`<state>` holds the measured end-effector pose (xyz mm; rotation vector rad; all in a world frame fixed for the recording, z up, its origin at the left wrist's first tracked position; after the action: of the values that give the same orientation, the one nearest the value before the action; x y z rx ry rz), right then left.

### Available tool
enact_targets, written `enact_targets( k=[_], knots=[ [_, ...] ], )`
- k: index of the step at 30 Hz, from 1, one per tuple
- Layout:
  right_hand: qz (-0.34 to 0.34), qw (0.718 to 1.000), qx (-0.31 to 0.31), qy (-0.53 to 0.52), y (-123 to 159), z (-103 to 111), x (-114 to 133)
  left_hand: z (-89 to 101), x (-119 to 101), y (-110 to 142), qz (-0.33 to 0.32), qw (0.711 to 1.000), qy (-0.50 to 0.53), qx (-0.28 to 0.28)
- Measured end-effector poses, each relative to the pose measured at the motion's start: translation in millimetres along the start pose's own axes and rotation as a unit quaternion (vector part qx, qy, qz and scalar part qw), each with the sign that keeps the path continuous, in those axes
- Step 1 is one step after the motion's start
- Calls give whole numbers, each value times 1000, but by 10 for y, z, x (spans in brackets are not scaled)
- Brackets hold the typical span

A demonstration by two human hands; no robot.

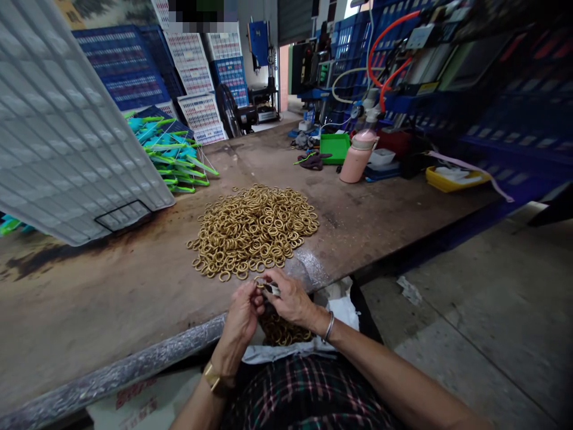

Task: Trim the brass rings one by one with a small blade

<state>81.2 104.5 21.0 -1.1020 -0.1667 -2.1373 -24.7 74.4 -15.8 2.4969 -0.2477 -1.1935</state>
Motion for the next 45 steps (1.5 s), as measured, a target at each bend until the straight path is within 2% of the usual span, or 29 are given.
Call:
enact_targets(
  k=[5, 10, 14, 18, 22, 24, 27, 30, 32, 34, 36, 42, 45],
  knots=[
    [38, 999, 31, -19, -41, -99, -3, 11, 47, -3, 30, 999, 33, -1],
    [-25, 991, 24, -129, -67, -40, -57, -8, -22, 62, -13, 1000, -13, -1],
    [-58, 970, 52, -229, -80, -35, -72, -24, -61, 91, -57, 992, -108, 25],
    [-77, 943, 84, -314, -74, -73, -85, 1, -97, 87, -95, 976, -196, 18],
    [-80, 926, 112, -351, -64, -62, -41, -17, -85, 75, -81, 975, -203, 49],
    [-85, 928, 128, -339, -65, -52, -11, -6, -72, 73, -68, 975, -207, 48],
    [-105, 943, 120, -293, -80, -35, -29, 17, -103, 89, -94, 966, -239, 18],
    [-159, 960, 72, -218, -86, 0, -160, 14, -177, 128, -148, 948, -282, -17],
    [-179, 975, 24, -131, -83, 65, -228, -3, -232, 159, -181, 931, -314, -36],
    [-159, 986, -22, -39, -82, 145, -211, -20, -264, 173, -200, 919, -336, -42],
    [-123, 992, -40, 4, -87, 176, -142, -25, -260, 166, -201, 917, -342, -37],
    [-131, 984, 21, -116, -156, 28, -65, -26, -211, 145, -209, 916, -343, -20],
    [-148, 975, 27, -162, -179, -6, -80, -33, -175, 133, -170, 934, -315, 4]
  ],
)
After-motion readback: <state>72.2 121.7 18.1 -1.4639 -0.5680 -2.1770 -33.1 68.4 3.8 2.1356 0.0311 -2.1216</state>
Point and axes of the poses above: each hand's wrist, its own y-axis away from the middle knuckle, its own z-axis out of the back of the hand, x = y × z, the point moved 6 cm from there along -y, towards the middle knuckle, and after that the axes turned 12 degrees about x, right-handed, at the moved point
